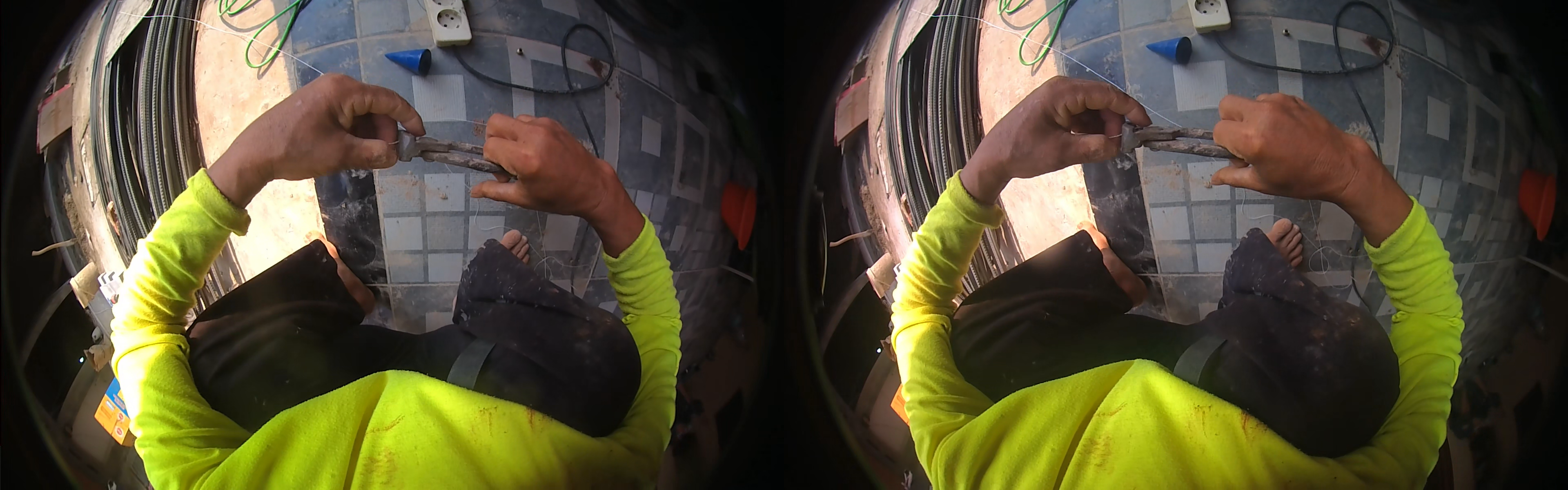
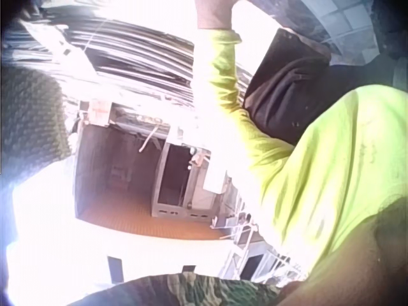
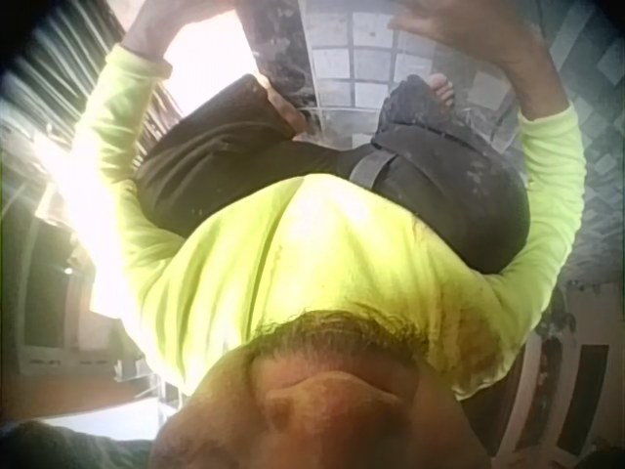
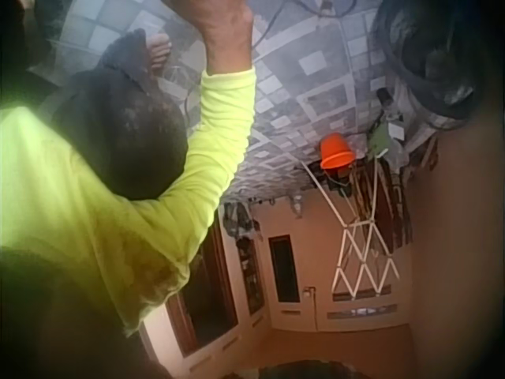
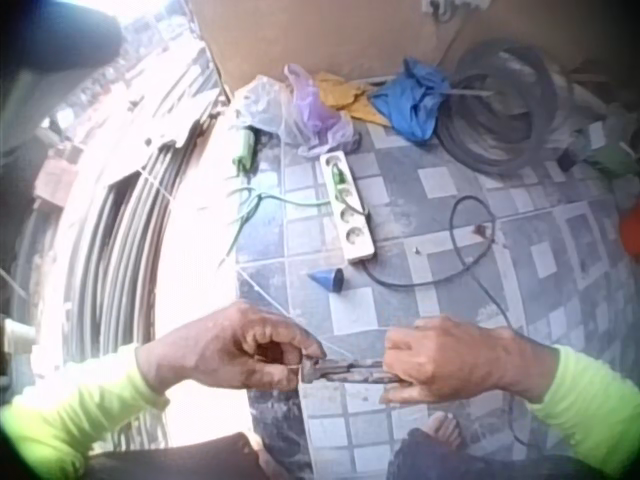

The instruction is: The person gathers items including a hammer and tape, then sits on the floor to prepare a fishing line by attaching a weight and a hook using pliers and their hands.

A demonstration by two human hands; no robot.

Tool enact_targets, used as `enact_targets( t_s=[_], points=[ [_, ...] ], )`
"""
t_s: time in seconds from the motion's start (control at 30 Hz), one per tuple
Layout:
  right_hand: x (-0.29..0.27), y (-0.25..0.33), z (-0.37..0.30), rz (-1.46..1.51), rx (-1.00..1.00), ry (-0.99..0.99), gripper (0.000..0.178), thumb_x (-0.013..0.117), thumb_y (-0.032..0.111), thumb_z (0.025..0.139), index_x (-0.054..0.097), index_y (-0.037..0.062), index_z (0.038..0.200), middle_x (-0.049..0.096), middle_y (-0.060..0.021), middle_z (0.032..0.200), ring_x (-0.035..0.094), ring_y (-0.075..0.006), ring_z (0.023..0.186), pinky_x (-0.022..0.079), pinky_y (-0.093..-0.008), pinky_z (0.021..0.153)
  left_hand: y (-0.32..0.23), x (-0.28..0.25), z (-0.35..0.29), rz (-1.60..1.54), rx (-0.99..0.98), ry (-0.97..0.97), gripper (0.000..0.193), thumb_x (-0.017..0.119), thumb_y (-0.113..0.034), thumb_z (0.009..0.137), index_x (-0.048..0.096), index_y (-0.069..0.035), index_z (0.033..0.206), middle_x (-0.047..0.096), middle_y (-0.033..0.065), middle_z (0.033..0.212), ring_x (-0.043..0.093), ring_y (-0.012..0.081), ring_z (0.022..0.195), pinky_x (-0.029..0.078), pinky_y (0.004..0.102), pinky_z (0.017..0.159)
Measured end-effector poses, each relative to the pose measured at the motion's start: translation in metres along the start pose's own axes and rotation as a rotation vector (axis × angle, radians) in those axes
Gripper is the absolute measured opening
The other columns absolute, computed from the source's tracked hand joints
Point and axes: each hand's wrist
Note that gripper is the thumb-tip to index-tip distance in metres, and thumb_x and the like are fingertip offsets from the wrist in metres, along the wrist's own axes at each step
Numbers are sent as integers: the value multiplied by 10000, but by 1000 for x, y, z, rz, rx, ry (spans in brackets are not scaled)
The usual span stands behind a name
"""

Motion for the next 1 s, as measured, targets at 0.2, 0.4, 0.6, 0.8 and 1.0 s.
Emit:
enact_targets(
  t_s=[0.2,0.4,0.6,0.8,1.0],
  points=[
    [-9,6,1,-8,94,106,322,839,253,716,618,26,773,580,-106,810,632,-289,680,517,-396,631,-14,3,3,157,-14,-22,405,820,-137,731,689,-15,1095,587,14,759,567,98,675,484,247,605],
    [-18,14,0,36,157,177,288,789,156,758,597,15,920,567,-121,911,606,-311,806,497,-411,717,-9,9,3,281,99,-106,369,815,-167,720,697,2,1026,596,60,779,583,156,681,481,284,604],
    [-17,17,-14,361,225,13,268,696,47,800,545,1,1017,566,-159,915,585,-311,787,456,-414,684,-10,5,3,257,97,-157,332,757,-205,752,698,24,985,610,85,774,599,197,678,495,309,612],
    [-7,18,-24,454,533,207,178,650,137,920,541,10,981,567,-138,704,547,-242,597,419,-389,592,-5,12,3,258,77,-161,331,754,-209,750,701,25,978,609,92,772,597,212,662,489,319,608],
    [24,16,-31,500,587,109,184,643,159,948,541,19,888,531,-79,645,484,-130,563,376,-335,542,-10,16,4,257,126,-226,426,774,-243,771,661,5,1099,562,44,743,551,106,621,438,263,559]
  ],
)
Point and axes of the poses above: each hand's wrist, its own z-axis towards the middle knuckle, its own x-axis out of the palm, y = z × x
